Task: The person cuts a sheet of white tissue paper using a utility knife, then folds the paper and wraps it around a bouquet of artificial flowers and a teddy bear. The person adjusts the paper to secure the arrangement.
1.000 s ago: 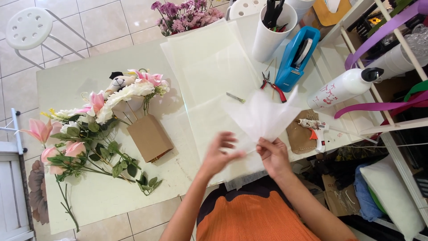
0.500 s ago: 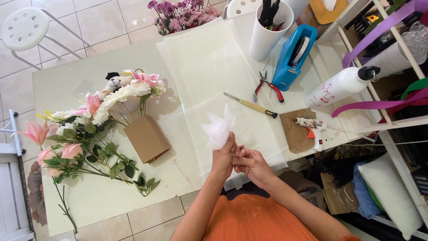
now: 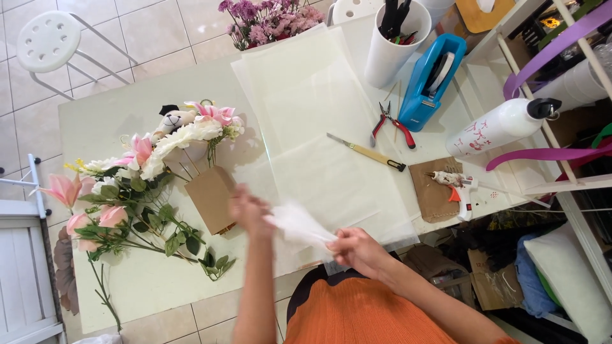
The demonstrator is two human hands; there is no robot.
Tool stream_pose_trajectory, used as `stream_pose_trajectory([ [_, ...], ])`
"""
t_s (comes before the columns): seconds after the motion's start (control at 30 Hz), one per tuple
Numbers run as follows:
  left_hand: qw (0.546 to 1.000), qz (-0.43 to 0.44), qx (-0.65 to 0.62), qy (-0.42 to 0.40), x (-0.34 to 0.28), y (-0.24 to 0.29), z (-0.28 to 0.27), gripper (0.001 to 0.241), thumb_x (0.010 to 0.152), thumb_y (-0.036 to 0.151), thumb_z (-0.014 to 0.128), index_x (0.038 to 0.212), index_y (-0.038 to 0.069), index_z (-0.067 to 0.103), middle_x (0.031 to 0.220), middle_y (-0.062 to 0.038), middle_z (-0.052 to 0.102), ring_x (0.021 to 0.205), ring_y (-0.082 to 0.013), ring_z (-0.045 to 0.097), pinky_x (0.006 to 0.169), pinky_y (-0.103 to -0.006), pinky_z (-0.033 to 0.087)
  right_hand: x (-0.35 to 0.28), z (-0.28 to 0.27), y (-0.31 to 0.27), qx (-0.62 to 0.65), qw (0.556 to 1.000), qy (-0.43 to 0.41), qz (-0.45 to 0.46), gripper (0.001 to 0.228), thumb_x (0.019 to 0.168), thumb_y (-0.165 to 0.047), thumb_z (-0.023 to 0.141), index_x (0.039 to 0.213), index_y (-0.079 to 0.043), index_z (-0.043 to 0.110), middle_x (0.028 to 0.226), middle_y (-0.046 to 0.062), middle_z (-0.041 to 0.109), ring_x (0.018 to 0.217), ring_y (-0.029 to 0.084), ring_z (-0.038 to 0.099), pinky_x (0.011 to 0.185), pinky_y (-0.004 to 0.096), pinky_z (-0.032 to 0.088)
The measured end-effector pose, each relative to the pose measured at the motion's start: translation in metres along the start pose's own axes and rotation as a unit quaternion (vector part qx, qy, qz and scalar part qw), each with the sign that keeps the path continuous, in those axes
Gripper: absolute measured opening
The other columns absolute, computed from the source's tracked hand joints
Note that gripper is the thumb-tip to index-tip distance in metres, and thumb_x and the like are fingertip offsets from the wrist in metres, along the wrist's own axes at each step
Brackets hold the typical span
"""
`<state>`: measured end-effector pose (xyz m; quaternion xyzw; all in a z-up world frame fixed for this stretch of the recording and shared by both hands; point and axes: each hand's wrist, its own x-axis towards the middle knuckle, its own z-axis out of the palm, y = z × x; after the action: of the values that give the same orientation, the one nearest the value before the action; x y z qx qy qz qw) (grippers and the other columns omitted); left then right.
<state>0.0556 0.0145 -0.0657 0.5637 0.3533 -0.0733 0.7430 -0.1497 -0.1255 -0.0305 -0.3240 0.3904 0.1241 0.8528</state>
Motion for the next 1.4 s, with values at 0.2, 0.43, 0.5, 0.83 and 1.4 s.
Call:
stream_pose_trajectory([
  [0.2,0.844,0.345,0.389,0.129,0.146,0.043,-0.075,0.077,0.084,0.057,0.089,0.131,0.013,0.048,0.113,-0.012,0.060,0.101,-0.0269,0.059,0.085,-0.0446,0.051,0.026,-0.130,0.020,0.084,0.989,0.004,-0.124,0.015,0.083,0.007,0.069,0.082,-0.006,0.063,0.062,0.005,0.056,0.048,0.018,0.062,0.047,0.026,0.051],
  [0.43,0.841,0.112,0.528,-0.045,0.124,0.073,-0.063,0.125,0.065,0.075,0.088,0.148,-0.005,0.040,0.134,-0.030,0.046,0.129,-0.0489,0.046,0.105,-0.0641,0.042,0.009,-0.151,-0.013,0.127,0.970,0.018,-0.206,0.018,0.085,0.004,0.064,0.098,-0.007,0.070,0.070,0.004,0.063,0.052,0.015,0.062,0.051,0.021,0.049],
  [0.5,0.859,0.123,0.496,-0.039,0.109,0.078,-0.055,0.117,0.065,0.066,0.093,0.143,-0.004,0.041,0.135,-0.029,0.044,0.133,-0.0468,0.042,0.111,-0.0582,0.038,0.009,-0.154,-0.014,0.136,0.966,0.014,-0.220,0.015,0.087,0.004,0.063,0.092,-0.008,0.069,0.064,0.003,0.058,0.051,0.015,0.060,0.050,0.023,0.045],
  [0.83,0.948,0.108,0.296,-0.055,0.127,0.046,-0.047,0.104,0.070,0.039,0.101,0.142,-0.006,0.041,0.112,-0.020,0.063,0.094,-0.0315,0.069,0.079,-0.0445,0.060,-0.001,-0.153,-0.011,0.141,0.964,0.018,-0.225,0.013,0.089,0.002,0.063,0.092,-0.008,0.069,0.063,0.003,0.059,0.052,0.015,0.059,0.051,0.023,0.045],
  [1.4,0.924,-0.036,0.153,-0.348,-0.055,-0.121,-0.042,0.090,0.076,0.006,0.088,0.151,0.007,0.038,0.137,-0.017,0.059,0.133,-0.0317,0.051,0.113,-0.0491,0.040,-0.020,-0.196,-0.003,0.146,0.949,-0.031,-0.278,0.015,0.085,0.000,0.066,0.096,-0.011,0.071,0.065,0.004,0.062,0.050,0.017,0.057,0.050,0.024,0.043],
])
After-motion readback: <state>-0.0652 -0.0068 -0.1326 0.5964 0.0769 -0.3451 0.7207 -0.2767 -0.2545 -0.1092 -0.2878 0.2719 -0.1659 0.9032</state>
